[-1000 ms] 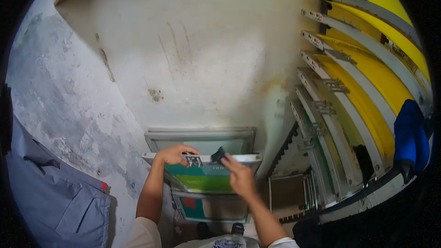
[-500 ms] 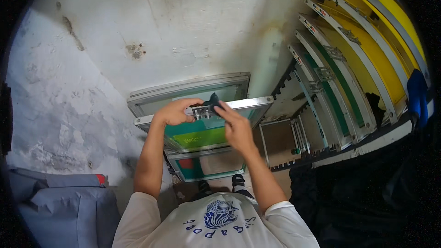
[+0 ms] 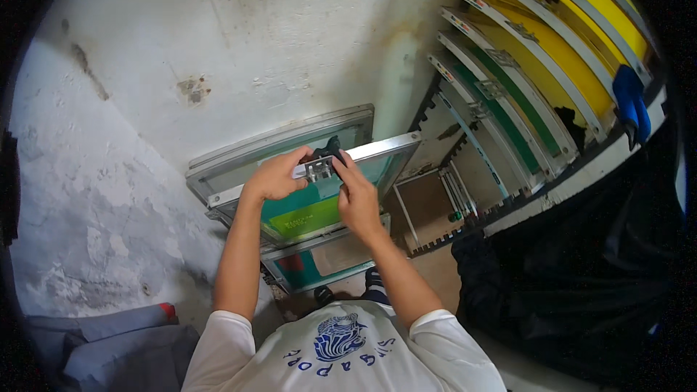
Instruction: Cleaning and wiping residue from screen printing frames.
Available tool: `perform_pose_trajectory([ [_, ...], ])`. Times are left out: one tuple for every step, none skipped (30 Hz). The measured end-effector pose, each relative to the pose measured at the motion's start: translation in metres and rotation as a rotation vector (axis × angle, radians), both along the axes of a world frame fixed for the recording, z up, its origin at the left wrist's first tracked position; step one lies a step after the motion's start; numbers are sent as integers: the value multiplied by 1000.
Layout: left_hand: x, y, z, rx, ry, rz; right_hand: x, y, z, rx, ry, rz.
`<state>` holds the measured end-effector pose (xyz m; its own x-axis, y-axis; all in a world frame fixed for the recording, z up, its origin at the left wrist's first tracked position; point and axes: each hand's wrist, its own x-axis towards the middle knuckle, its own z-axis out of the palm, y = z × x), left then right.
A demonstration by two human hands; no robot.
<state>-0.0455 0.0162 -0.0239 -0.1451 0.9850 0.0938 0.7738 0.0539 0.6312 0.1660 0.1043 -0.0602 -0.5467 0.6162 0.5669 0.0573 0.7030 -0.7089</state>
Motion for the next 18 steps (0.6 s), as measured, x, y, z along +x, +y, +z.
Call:
perform_pose_trajectory([
  [0, 0, 3, -36, -13, -6, 5, 12, 4, 75, -62, 16],
  [0, 3, 3, -71, -28, -19, 16, 30, 8, 151, -127, 24],
  [0, 3, 3, -72, -26, -34, 22, 44, 8, 218, -118, -79],
  [1, 5, 5, -80, -30, -22, 31, 68, 1, 292, -76, -171],
  [2, 6, 6, -86, -36, -8, 41, 90, -3, 236, -34, -246],
  [3, 6, 6, -82, -34, -14, 47, 101, 1, 143, -43, -350],
  [6, 5, 5, -38, -42, -14, 52, 108, 5, 52, -52, -454],
  [8, 6, 5, 6, -49, -15, 54, 113, 1, 28, -16, -448],
  [8, 8, 6, 12, -47, -23, 48, 111, -6, 72, 7, -487],
  [6, 9, 5, -2, -10, -42, 35, 101, -13, 109, 32, -528],
  [4, 8, 5, -18, 25, -64, 25, 86, -15, 136, 88, -454],
  [0, 6, 3, -23, 27, -72, 14, 66, -13, 166, 41, -368],
  [-3, 5, 5, -40, 8, -58, 6, 46, -11, 119, 42, -256],
  [-5, 5, 6, -60, -10, -48, 0, 30, -7, 161, 9, -139],
  [-6, 1, 8, -45, 15, -16, -2, 16, 4, 43, -23, 1],
  [-9, -3, 9, -50, 25, -28, -1, 15, 8, 36, -70, 54],
  [-12, -6, 10, -57, -26, -21, 1, 21, 11, 29, -117, 107],
  [-14, -7, 10, -64, -76, -11, 7, 33, 10, 116, -181, 77],
])
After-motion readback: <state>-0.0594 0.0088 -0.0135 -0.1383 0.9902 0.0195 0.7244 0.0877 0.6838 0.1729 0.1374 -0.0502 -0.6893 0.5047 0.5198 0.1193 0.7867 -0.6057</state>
